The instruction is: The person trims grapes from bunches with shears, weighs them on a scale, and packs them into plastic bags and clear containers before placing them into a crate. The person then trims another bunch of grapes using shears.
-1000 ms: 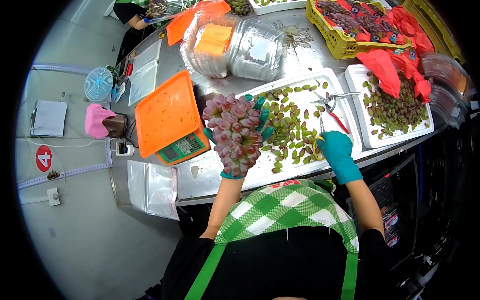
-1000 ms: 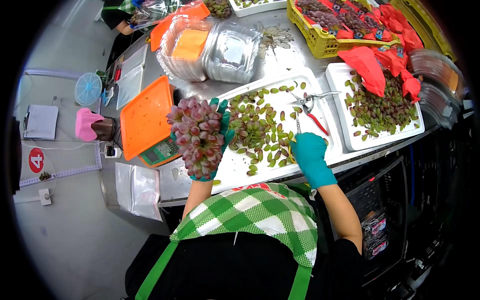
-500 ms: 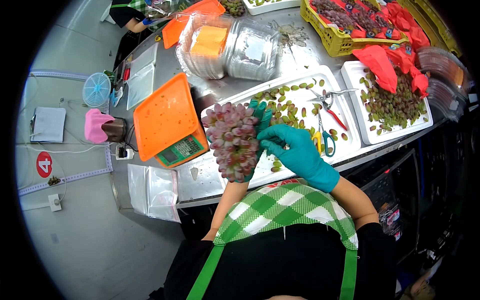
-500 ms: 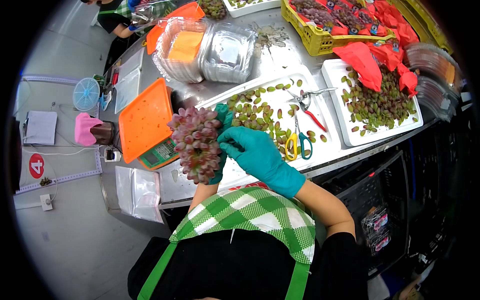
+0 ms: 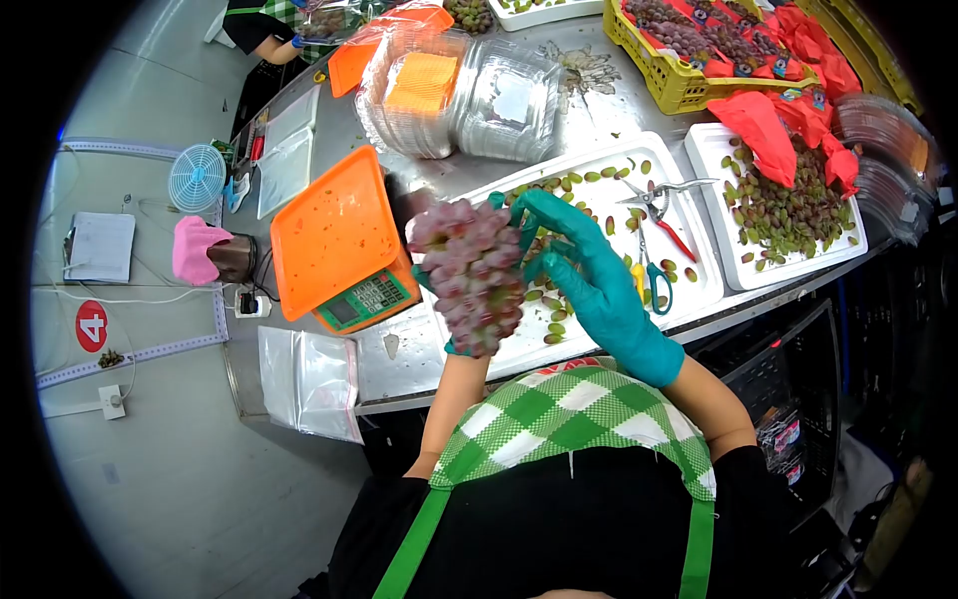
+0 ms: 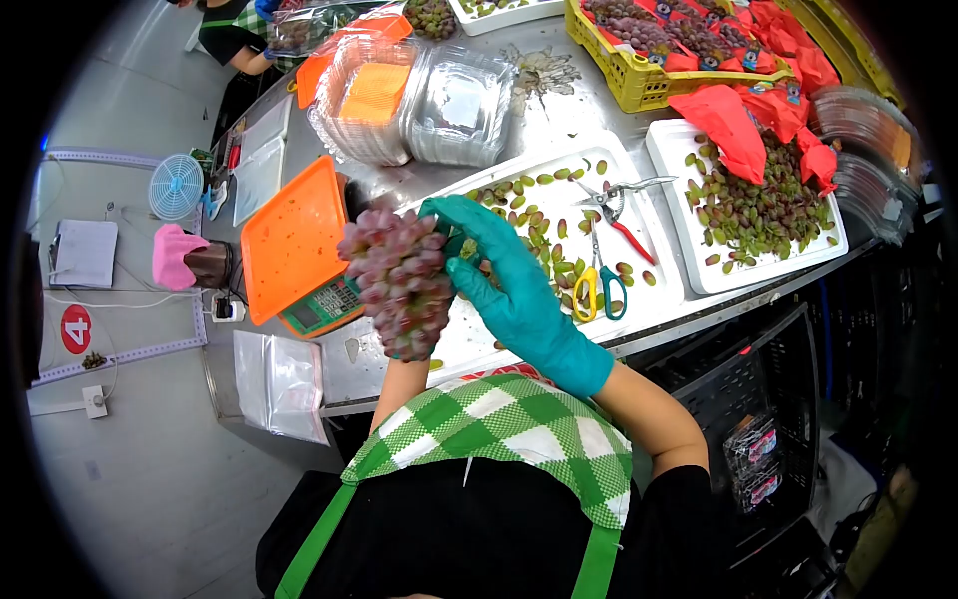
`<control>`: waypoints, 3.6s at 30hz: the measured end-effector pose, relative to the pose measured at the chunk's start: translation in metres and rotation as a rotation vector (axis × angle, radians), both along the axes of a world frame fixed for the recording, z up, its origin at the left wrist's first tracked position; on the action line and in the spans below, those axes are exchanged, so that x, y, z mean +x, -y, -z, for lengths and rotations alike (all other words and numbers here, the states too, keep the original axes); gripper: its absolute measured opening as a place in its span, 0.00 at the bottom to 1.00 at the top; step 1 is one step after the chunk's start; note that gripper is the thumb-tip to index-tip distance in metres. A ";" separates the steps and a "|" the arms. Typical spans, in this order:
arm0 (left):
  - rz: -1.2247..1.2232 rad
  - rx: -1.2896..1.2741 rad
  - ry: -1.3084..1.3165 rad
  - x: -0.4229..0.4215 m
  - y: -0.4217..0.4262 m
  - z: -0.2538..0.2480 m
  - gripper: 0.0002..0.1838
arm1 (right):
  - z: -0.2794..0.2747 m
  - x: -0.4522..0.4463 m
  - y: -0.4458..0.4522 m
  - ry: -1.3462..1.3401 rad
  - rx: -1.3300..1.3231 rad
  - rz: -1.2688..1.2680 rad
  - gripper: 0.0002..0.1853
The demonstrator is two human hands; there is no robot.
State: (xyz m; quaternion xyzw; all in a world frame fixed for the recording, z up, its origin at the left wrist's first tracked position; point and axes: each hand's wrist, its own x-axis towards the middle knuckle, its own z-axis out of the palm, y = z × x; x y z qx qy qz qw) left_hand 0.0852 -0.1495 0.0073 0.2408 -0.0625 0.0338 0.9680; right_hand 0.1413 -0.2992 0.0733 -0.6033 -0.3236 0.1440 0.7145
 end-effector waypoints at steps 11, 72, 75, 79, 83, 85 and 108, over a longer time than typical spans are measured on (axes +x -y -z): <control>-0.062 0.292 -0.224 0.018 0.015 -0.041 0.35 | 0.058 0.024 -0.001 -1.088 0.437 -0.090 0.32; -0.192 1.421 -0.198 0.012 0.024 -0.057 0.08 | 0.082 0.019 0.048 -0.848 0.460 -0.062 0.21; -0.218 1.423 -0.166 0.017 0.032 -0.061 0.09 | 0.082 0.018 0.044 -0.881 0.556 -0.076 0.22; -0.266 1.493 -0.114 0.025 0.045 -0.065 0.15 | 0.107 0.019 0.038 -0.978 0.636 -0.118 0.23; -0.239 1.635 -0.127 0.030 0.055 -0.066 0.19 | 0.112 0.017 0.036 -1.182 0.795 -0.251 0.23; -0.226 1.616 -0.157 0.031 0.056 -0.063 0.18 | 0.117 0.015 0.035 -1.127 0.784 -0.223 0.23; -0.351 1.282 -0.179 0.019 0.042 -0.049 0.07 | 0.087 0.006 0.024 0.082 -0.152 0.035 0.26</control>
